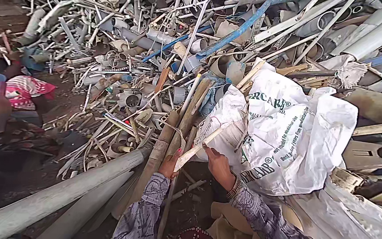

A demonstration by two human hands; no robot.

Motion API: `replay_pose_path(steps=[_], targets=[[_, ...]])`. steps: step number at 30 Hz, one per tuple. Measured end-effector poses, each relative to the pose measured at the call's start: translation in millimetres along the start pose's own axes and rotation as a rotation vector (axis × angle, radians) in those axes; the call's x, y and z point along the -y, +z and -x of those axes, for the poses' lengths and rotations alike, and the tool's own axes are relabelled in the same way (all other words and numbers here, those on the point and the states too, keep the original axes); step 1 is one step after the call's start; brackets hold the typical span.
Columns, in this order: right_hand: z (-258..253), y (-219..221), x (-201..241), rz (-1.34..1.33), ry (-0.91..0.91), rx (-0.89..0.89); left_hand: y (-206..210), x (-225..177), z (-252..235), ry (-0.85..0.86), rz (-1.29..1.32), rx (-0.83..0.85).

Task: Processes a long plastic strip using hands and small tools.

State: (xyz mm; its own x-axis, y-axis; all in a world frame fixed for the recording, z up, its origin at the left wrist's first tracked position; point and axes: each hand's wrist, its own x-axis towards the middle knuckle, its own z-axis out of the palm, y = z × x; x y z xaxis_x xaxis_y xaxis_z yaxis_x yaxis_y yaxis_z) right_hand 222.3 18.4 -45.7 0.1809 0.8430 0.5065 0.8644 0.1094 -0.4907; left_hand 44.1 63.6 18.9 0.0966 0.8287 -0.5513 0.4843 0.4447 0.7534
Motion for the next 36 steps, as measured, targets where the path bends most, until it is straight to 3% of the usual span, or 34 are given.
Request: replay_pose_path(steps=[4,8,9,12,14,20,22,24,26,30,32,36], targets=[[-19,10,-30,-0.074,0.262,-0.091,-1,7,-4,-0.036,0.173,0.085],[-6,10,-4,-0.087,0.068,-0.027,-2,12,-12,0.004,0.147,0.085],[-6,6,-2,-0.081,0.091,0.010,-2,12,-14,0.010,0.142,0.083],[-29,-8,-28,-0.056,0.351,0.047,-2,10,-9,-0.001,0.132,0.075],[-34,-10,-30,-0.056,0.384,0.046,-1,5,-4,-0.020,0.134,0.075],[43,24,44,-0.079,-0.252,-0.010,1,3,-2,-0.069,0.176,0.033],[32,20,33,-0.057,-0.158,-0.013,3,9,-3,-0.078,0.267,0.003],[3,6,2,-0.055,0.093,0.006,4,13,-6,-0.085,0.360,0.075],[-10,3,-16,-0.049,0.181,-0.040,3,12,-5,-0.081,0.384,0.133],[37,31,29,-0.075,-0.257,-0.135,3,7,-5,-0.049,0.301,0.050],[46,40,37,-0.067,-0.358,-0.159,-3,5,-2,-0.067,0.289,0.072],[8,31,-11,-0.154,0.055,-0.172,2,16,-8,-0.053,0.366,0.128]])
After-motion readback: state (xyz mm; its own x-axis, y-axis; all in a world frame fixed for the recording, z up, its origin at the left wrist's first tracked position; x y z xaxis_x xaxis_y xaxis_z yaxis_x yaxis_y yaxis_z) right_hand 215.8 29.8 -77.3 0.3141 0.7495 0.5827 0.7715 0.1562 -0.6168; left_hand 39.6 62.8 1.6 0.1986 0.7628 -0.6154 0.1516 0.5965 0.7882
